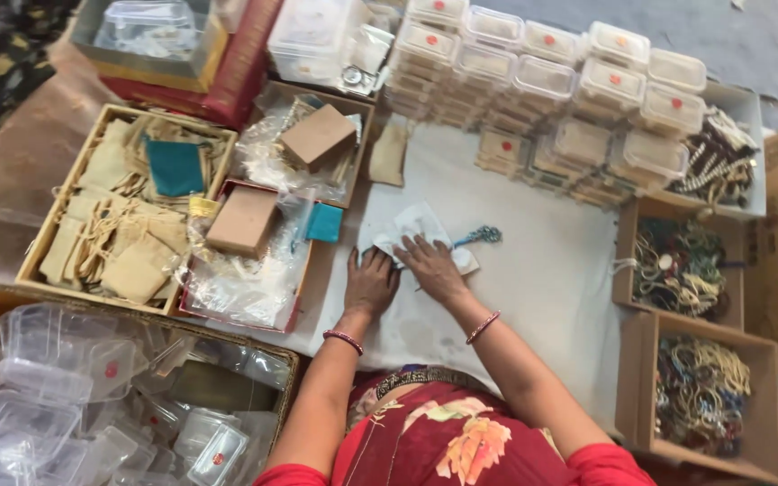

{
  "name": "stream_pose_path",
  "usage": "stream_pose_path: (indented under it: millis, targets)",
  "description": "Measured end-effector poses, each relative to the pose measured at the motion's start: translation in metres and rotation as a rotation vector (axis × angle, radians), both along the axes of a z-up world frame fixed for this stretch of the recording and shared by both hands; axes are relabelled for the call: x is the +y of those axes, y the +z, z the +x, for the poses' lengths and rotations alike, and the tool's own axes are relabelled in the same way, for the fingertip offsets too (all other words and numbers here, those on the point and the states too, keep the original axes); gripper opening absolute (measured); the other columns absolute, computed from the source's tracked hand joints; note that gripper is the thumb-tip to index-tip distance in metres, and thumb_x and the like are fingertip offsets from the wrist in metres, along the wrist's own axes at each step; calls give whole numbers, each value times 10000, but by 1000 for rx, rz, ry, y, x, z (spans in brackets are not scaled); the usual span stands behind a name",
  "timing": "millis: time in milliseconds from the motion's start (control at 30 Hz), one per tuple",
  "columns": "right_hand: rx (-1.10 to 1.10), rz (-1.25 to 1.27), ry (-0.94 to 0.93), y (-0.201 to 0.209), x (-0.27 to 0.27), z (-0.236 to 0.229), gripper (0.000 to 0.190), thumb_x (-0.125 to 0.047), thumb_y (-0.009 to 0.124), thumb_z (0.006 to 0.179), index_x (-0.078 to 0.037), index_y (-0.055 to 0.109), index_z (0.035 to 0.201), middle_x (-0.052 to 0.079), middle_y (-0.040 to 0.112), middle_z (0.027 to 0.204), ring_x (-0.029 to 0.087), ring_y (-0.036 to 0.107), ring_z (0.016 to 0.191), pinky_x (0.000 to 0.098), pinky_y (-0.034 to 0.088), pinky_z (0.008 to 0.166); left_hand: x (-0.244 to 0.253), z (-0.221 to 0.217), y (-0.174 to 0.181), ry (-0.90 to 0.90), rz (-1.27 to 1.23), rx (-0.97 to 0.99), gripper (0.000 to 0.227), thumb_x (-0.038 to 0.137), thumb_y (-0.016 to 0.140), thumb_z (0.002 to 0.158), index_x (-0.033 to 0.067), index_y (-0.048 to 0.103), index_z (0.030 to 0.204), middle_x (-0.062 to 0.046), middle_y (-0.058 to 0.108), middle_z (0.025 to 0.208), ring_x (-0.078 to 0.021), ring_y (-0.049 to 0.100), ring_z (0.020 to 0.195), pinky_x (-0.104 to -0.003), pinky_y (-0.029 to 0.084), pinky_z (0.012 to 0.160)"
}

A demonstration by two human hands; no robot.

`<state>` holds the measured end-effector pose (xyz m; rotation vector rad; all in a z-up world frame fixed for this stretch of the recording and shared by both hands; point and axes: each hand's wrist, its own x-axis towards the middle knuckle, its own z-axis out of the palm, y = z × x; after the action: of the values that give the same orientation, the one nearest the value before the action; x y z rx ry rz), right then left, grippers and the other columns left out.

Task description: The person cleans a beaded necklace with a white cloth, then places it into a small plastic bag. They then put the bagged necklace into a small blue pouch and place the pouch into a clear plastic container.

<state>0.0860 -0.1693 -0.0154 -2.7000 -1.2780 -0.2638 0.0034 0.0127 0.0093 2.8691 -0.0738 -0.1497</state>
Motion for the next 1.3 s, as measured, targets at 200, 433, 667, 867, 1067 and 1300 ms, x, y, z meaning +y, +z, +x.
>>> stream_pose_path:
  millis: [200,433,667,867,1067,1300]
  targets:
    - [-222,-223,-261,4,-104,24,530,-117,482,954,-219,502,1473,7,490,1562,216,498,1393,560,415,1088,1,2,-24,-12,-98,-435,531,341,597,951,85,602,1415,-60,549,1523,-223,472,1404,-595,253,1180]
    - [67,-122,-357,-8,-180,34,502,-46,518,954,-143,594,1440,59,567,1506,257,566,1324,434,506,918,0,3,-30,-35,-54,-410,507,335,594,966,104,597,1417,-35,543,1527,-208,479,1405,-606,258,1181]
    - [-150,-220,-1032,22,-188,30,445,-178,656,732,-162,696,1174,118,571,1449,323,496,1355,567,391,1030,2,5,-26,-5,-114,-412,570,349,598,960,117,555,1479,-112,492,1563,-239,452,1425,-579,231,1192]
    - [133,210,-580,1,-154,29,406,-212,738,881,-157,683,1280,65,645,1253,273,588,1181,509,423,996,-1,2,-24,13,-118,-371,534,353,620,948,134,577,1434,-133,492,1546,-268,435,1433,-566,230,1204]
    - [307,552,-501,17,-158,33,194,-28,698,827,-99,693,1007,89,669,1072,282,665,1012,400,551,842,3,3,-33,28,-176,-382,389,345,652,953,111,626,1262,-123,519,1524,-270,444,1438,-550,235,1223]
    - [511,483,-532,34,-159,-12,403,-164,716,887,-3,624,1245,163,661,1020,311,654,914,418,530,794,0,2,-34,30,-172,-416,390,339,669,943,105,630,1252,-127,533,1512,-275,447,1426,-547,243,1211]
